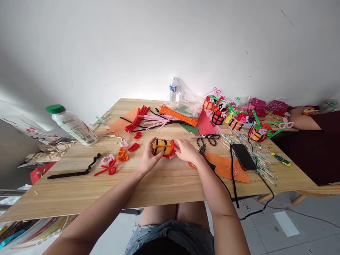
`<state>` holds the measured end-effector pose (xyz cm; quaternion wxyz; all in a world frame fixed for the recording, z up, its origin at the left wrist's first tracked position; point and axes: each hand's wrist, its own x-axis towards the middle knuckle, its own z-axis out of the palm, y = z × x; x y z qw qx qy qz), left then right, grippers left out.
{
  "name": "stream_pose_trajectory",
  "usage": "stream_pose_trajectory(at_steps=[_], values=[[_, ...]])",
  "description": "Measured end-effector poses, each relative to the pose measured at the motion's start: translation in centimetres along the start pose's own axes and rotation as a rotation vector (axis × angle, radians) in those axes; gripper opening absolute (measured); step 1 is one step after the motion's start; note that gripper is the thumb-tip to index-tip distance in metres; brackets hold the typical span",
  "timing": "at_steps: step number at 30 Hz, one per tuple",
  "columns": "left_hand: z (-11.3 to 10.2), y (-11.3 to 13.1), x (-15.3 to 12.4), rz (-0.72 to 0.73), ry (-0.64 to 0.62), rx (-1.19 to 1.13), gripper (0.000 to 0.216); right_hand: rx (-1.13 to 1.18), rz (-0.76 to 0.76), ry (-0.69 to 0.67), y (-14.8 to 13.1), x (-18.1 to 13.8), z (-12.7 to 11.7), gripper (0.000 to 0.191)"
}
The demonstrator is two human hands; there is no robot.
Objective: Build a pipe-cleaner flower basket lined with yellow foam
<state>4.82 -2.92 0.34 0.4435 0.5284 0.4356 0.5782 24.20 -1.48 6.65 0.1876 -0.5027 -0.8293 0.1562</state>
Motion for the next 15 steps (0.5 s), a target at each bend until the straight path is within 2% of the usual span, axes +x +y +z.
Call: stream_pose_trajectory(at_steps=[3, 12, 15], values=[[-0.1, -0.1, 0.1, -0.007, -0.004, -0.023, 0.080, 0.135, 0.011, -0.080, -0.2, 1.2, 1.0, 0.047], [-0.4, 0.6, 0.2, -0.080, -0.065, -0.155, 0.085, 0.307, -0.069, 0.161, 0.9, -0.2, 1.7, 0.038], [-0.4, 1.1, 0.1, -0.083, -0.101, -0.206, 0.087, 0.294, -0.115, 0.214, 1.0, -0.4, 1.7, 0.038]])
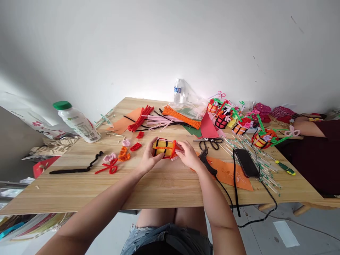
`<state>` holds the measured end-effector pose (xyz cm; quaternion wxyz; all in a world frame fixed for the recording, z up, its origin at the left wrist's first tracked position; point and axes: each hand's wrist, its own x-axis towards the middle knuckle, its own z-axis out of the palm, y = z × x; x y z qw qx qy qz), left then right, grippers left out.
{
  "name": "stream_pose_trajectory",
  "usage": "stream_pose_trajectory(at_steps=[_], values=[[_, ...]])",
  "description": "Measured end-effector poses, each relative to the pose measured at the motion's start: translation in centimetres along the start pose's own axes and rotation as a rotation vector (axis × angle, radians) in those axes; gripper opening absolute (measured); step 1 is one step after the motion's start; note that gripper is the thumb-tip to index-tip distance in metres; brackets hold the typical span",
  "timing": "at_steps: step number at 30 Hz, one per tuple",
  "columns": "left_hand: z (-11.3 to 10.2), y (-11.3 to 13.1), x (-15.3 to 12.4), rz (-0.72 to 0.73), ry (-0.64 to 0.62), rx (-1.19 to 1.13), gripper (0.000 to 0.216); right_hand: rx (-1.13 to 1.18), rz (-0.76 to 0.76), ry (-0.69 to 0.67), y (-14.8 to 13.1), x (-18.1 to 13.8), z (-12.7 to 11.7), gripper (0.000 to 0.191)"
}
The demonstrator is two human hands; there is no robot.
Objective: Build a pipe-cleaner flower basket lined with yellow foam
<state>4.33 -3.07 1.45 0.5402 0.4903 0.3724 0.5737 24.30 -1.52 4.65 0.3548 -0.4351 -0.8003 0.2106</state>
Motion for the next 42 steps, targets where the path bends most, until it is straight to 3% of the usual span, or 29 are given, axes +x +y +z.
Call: stream_pose_trajectory(at_steps=[4, 9, 15, 28, 42], values=[[-0.1, 0.9, -0.4, 0.068, 0.037, -0.014, 0.084, -0.065, -0.061, 0.054, -0.5, -0.2, -0.3, 0.039], [-0.9, 2.1, -0.3, 0.113, 0.304, 0.087, 0.056, -0.116, -0.105, 0.094, -0.9, -0.5, -0.6, 0.039], [-1.3, 2.6, 0.5, -0.044, 0.268, -0.014, 0.052, -0.142, -0.121, 0.096, -0.9, -0.7, -0.6, 0.040], [-1.5, 2.4, 0.7, -0.101, 0.334, -0.119, 0.054, -0.167, -0.127, 0.100, -1.2, -0.8, -0.5, 0.042], [-1.5, 3.4, 0.7, -0.268, 0.035, -0.359, 0.046, -0.173, -0.152, 0.087, -1.1, -0.9, -0.5, 0.043]])
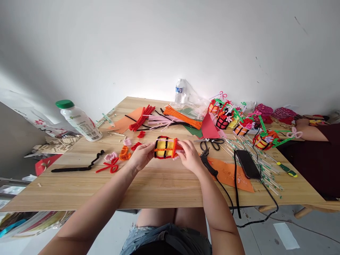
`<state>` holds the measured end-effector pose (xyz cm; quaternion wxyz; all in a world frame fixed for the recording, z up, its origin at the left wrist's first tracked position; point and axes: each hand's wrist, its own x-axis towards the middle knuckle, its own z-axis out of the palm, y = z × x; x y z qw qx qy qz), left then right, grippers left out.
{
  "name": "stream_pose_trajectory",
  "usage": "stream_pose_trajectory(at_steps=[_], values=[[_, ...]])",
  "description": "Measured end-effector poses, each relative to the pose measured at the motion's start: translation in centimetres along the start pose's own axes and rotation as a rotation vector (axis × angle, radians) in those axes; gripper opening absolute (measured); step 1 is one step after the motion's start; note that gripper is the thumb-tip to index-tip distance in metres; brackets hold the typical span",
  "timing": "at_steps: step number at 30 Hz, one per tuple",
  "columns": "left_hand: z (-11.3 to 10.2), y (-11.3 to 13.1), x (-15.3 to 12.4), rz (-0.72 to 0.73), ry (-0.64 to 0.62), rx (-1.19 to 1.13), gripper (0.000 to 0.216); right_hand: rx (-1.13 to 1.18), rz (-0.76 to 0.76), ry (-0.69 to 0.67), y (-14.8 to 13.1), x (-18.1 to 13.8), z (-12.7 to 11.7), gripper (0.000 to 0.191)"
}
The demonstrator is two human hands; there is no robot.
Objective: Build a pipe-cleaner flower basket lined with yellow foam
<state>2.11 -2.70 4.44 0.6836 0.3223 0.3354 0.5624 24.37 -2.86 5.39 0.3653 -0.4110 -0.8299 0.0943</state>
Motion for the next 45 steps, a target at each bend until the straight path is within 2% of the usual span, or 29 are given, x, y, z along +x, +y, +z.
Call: stream_pose_trajectory(at_steps=[12, 19, 25, 45], values=[[0.50, 0.24, -0.39, -0.069, -0.035, -0.012, 0.033, -0.017, -0.037, 0.011, -0.05, -0.08, -0.19, 0.042], [0.42, 0.24, -0.70, -0.053, -0.116, -0.005, 0.035, -0.032, -0.044, 0.014, -0.08, -0.13, -0.21, 0.043], [0.11, 0.20, -0.69, -0.094, -0.171, 0.007, 0.036, -0.027, -0.037, 0.009, -0.04, -0.21, -0.27, 0.045], [0.56, -0.06, -0.78, -0.084, -0.148, -0.032, 0.035, -0.037, -0.030, -0.005, -0.18, -0.26, -0.68, 0.045]])
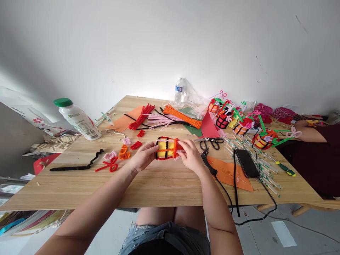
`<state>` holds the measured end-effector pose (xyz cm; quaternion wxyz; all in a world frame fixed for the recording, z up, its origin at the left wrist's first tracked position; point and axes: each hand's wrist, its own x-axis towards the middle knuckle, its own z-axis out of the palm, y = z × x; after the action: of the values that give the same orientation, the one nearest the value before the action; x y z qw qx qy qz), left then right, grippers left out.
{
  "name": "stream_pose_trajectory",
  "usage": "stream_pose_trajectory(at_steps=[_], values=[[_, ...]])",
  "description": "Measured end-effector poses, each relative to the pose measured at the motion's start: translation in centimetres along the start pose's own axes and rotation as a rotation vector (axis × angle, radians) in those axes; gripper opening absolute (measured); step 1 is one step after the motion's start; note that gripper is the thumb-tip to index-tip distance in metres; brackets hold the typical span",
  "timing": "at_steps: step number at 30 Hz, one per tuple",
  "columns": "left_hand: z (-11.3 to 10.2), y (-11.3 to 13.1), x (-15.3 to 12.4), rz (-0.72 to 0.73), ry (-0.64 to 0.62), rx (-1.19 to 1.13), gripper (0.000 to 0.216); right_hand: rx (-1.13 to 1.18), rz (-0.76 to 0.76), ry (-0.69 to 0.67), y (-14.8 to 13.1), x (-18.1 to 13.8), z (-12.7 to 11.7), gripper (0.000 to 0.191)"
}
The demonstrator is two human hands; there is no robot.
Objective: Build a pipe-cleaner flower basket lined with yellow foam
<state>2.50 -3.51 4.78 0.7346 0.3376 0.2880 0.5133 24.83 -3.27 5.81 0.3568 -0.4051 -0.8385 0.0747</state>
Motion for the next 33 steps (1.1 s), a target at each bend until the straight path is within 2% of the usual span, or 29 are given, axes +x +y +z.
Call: stream_pose_trajectory(at_steps=[9, 16, 33], values=[[0.14, -0.06, -0.10, 0.033, -0.035, -0.009, 0.029, 0.002, -0.017, 0.022, -0.04, 0.00, -0.08, 0.046], [0.11, 0.00, -0.30, 0.003, -0.080, 0.021, 0.042, 0.008, 0.000, 0.027, -0.33, 0.05, -0.34, 0.043], [0.13, 0.15, -0.51, -0.020, -0.071, 0.038, 0.045, -0.021, -0.011, 0.007, -0.44, 0.00, -0.70, 0.042]])
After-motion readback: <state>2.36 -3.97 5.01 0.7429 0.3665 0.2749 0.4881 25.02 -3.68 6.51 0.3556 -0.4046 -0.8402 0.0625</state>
